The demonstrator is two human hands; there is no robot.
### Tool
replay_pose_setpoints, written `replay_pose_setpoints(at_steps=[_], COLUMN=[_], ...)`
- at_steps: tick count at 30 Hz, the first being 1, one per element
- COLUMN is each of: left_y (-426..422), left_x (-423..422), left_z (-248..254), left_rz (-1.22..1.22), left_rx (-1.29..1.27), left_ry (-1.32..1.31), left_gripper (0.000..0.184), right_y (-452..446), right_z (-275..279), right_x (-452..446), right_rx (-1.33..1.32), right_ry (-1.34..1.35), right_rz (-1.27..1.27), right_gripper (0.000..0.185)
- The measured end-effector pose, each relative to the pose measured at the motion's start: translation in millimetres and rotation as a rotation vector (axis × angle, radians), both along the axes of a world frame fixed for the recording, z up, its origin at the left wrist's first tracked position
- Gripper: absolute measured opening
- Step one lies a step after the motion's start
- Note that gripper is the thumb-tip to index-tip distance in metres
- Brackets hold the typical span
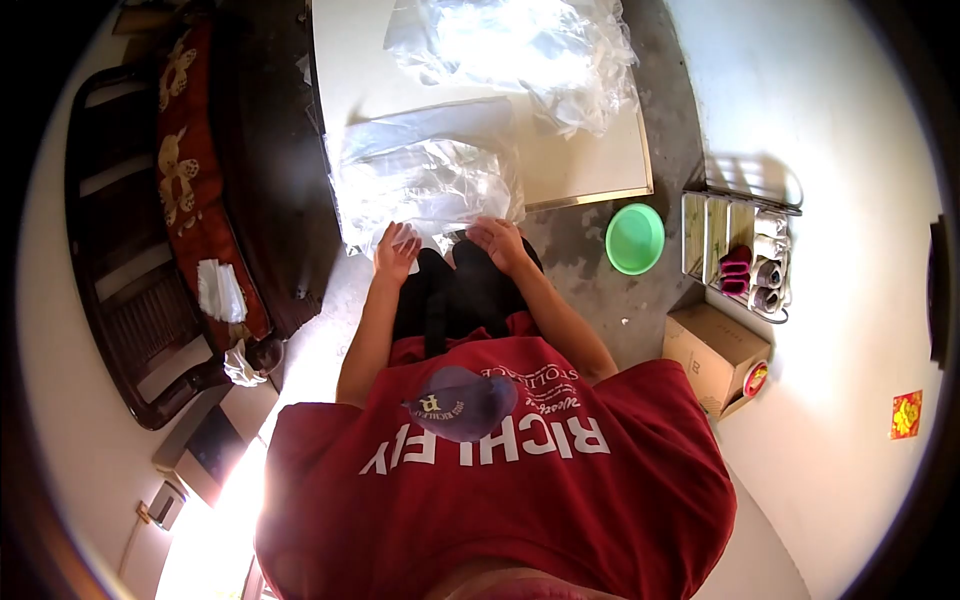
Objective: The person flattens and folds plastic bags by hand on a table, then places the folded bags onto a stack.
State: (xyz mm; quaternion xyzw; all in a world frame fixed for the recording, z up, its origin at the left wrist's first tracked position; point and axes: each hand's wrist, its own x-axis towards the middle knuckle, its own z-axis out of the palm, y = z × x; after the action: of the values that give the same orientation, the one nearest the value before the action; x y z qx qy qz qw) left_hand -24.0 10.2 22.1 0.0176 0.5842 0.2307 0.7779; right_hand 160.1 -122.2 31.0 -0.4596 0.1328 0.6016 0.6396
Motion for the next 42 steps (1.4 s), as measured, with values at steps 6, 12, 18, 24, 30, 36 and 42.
replay_pose_setpoints(at_steps=[6,12,18,24,30,36,42], left_y=[15.9,29.2,21.8,21.6,31.8,36.8,43.0], left_x=[-8.1,-11.9,-4.2,-13.7,-24.3,-37.2,-32.6], left_z=[14.7,32.7,32.9,12.0,1.0,-9.9,-18.4], left_rz=[-0.159,-0.196,-0.595,-0.425,-0.241,-0.007,-0.054], left_rx=[0.212,0.661,0.854,0.491,0.419,0.266,0.204], left_ry=[0.152,0.238,0.354,0.391,0.249,0.147,0.143], left_gripper=[0.017,0.021,0.027,0.027,0.025,0.028,0.029], right_y=[20.6,71.6,14.8,9.5,40.5,30.0,1.7], right_z=[-5.3,49.7,-26.4,-27.1,16.9,-12.3,-29.3], right_x=[25.2,38.8,43.7,28.2,37.6,33.7,35.0], right_rx=[-0.195,0.016,-0.358,-0.445,-0.147,-0.187,-0.419], right_ry=[0.421,-0.761,-0.613,-0.741,-0.862,-0.725,-0.683], right_rz=[-0.151,-0.336,-0.181,-0.076,-0.008,-0.08,0.103], right_gripper=[0.034,0.031,0.025,0.02,0.022,0.022,0.021])
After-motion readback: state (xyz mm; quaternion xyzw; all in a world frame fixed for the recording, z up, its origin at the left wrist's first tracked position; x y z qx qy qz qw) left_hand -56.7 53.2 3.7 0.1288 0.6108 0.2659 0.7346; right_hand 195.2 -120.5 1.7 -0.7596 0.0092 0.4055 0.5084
